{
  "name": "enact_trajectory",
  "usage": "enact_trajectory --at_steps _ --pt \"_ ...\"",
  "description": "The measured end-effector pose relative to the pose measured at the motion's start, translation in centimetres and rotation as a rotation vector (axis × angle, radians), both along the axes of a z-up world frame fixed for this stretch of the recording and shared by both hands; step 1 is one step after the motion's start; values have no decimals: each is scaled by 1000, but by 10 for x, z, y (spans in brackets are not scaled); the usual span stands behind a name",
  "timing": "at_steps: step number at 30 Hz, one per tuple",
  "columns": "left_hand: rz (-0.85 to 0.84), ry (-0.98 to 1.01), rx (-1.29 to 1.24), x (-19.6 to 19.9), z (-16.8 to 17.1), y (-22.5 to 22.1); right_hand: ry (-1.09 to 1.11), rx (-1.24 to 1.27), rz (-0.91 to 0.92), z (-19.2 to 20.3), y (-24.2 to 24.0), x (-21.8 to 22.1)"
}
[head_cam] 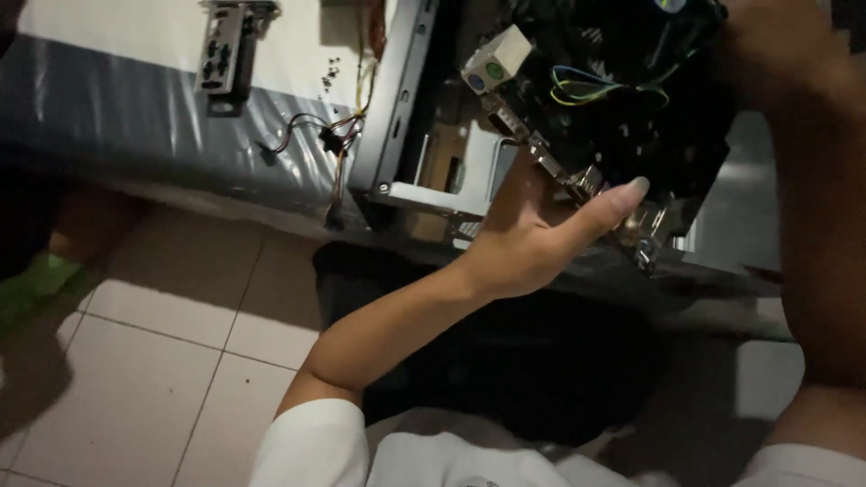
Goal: Installing an Intel stock CPU cooler onto a motherboard and fitting an I/O shield into a computer case.
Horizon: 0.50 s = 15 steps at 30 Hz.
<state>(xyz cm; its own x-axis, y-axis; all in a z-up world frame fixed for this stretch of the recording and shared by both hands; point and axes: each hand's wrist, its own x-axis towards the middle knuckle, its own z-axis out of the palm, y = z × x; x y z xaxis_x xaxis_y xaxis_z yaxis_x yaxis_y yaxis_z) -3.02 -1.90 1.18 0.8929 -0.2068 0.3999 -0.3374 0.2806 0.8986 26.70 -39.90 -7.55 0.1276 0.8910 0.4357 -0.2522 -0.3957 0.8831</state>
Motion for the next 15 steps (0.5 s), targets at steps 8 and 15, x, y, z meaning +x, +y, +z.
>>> enact_trajectory --at_steps 8,15 --pt "89 -100 -118 -1 -18 13 1830 1335 103 143 169 -147" --pt "93 220 -704 31 -72 87 1979 1204 338 144 165 -141"
